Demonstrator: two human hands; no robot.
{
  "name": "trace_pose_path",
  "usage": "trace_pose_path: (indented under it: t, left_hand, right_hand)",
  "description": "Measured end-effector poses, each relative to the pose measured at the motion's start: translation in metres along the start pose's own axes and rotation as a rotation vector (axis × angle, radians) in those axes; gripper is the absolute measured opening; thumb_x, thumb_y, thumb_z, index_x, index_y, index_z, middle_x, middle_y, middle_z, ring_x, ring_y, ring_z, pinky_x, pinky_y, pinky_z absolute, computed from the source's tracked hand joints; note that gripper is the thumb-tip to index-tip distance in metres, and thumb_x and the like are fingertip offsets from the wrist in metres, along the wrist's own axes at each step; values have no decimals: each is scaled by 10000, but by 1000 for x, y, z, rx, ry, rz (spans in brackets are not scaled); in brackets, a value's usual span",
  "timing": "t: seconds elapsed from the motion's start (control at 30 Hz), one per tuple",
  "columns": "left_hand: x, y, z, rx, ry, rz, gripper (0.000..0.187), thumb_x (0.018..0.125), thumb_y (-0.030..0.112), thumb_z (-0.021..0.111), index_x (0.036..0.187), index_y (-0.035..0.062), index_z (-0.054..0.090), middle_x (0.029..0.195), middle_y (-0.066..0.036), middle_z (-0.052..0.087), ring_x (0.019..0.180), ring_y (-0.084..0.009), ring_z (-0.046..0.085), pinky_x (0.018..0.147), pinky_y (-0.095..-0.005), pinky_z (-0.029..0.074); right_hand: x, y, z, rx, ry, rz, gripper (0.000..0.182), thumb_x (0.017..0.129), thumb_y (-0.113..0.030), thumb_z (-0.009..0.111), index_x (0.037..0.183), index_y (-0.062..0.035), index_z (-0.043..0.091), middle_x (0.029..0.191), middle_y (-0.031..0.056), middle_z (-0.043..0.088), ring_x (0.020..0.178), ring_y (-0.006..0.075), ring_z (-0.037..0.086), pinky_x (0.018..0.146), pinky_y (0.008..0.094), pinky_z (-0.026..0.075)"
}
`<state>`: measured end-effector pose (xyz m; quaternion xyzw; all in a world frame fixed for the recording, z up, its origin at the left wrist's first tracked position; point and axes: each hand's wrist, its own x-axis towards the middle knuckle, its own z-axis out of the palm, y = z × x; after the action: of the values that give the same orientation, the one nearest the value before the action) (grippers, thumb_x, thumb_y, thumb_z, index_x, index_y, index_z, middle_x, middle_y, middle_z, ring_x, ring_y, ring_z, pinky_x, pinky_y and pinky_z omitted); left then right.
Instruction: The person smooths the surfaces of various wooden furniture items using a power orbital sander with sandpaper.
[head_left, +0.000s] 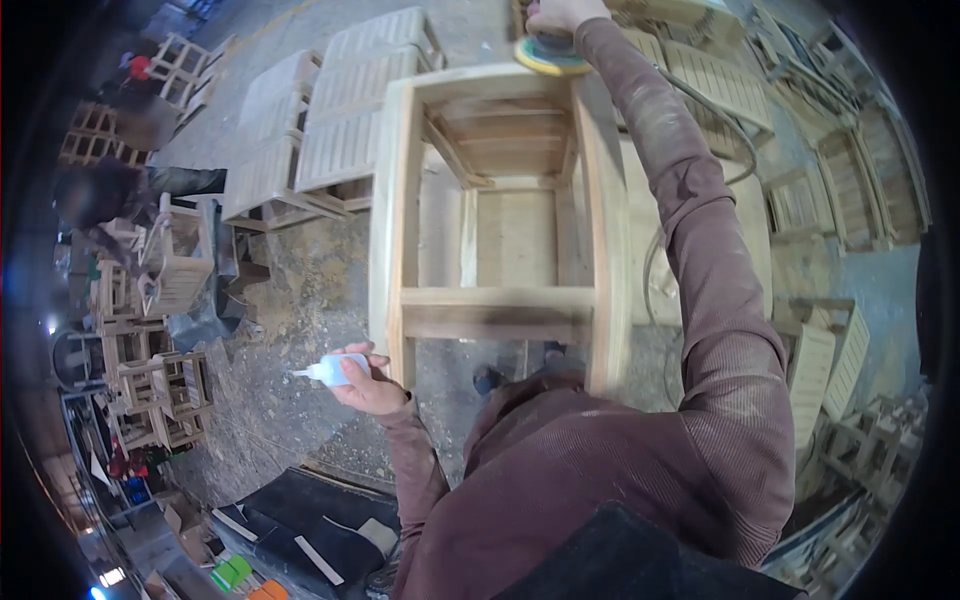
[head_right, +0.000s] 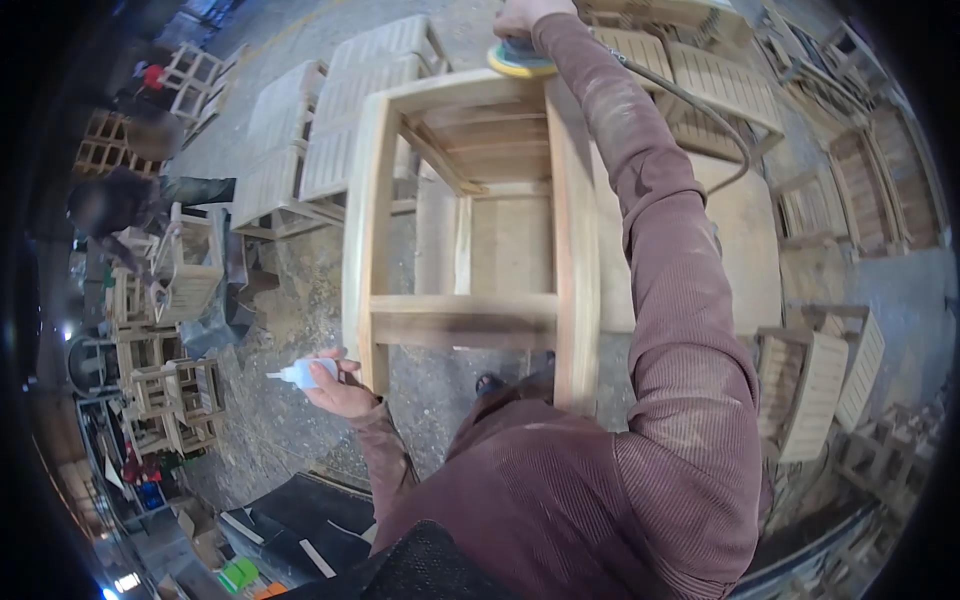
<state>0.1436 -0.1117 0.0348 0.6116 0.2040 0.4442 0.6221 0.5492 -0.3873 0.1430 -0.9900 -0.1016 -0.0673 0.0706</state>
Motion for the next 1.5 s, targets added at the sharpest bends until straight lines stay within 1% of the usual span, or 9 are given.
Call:
trace_pose_path:
  t: [0.17,0.33,0.53,0.7,0.97,1.0,1.17,1.4,1.5]
  left_hand:
    - [2,-1,-6,-25,-110,-19,261,943,255,487,1031,14,437,818,-115,575,558,-98,504,513,-222,443]
    - [10,3,-13,-5,-225,-56,275,945,253,491,1058,7,441,836,-118,589,570,-103,526,528,-236,458]
    - [25,3,-23,39,-626,-74,246,954,227,457,1030,-7,455,856,-125,608,599,-130,558,563,-238,474]
    - [29,-2,-34,-132,-664,-156,248,954,212,455,1042,-20,450,847,-138,612,600,-133,561,560,-236,476]
    - [29,-7,-42,-197,-566,-164,247,904,147,545,1067,-2,433,812,-82,604,610,-95,558,505,-207,477]
    - [27,-5,-42,-145,-544,-149,260,897,154,558,1067,-2,438,801,-74,607,621,-98,572,498,-210,479]
    - [26,9,-39,49,-522,-42,184,913,162,542,979,11,460,732,-45,586,516,-60,492,467,-193,432]
    - [29,-8,-44,171,-478,141,207,897,184,567,946,7,471,697,-49,597,496,-71,513,454,-217,435]
    - [31,-8,-43,140,-459,138,201,896,179,563,946,6,473,699,-49,599,498,-72,518,454,-221,435]
  right_hand:
    - [-66,10,-2,17,279,48,294,737,-317,559,937,-108,616,841,207,646,831,360,636,748,442,506]
    - [-163,-12,-19,112,262,62,237,755,-287,552,880,-91,598,818,227,625,764,371,625,689,462,501]
    - [-282,-45,-39,113,175,162,294,759,-311,578,981,-119,581,881,202,602,818,369,619,717,459,502]
    - [-371,-59,-44,103,191,52,357,717,-315,628,1030,-159,555,899,162,568,734,379,617,652,446,513]
    - [-330,-143,-30,71,103,-113,351,709,-252,626,1028,-126,551,888,214,572,716,370,626,624,446,514]
    - [-321,-157,-24,56,135,-125,449,668,-290,693,1056,-127,536,891,151,568,773,346,619,650,425,503]
    - [-269,-200,-18,415,72,-222,564,578,-327,735,1057,-87,558,911,184,608,857,354,614,772,405,496]
    - [-212,-225,14,828,96,114,701,539,-398,756,1135,-83,564,1047,191,629,986,341,605,857,367,470]
    - [-226,-241,21,736,89,133,665,579,-387,735,1157,-130,529,1082,206,566,1012,356,577,881,412,455]
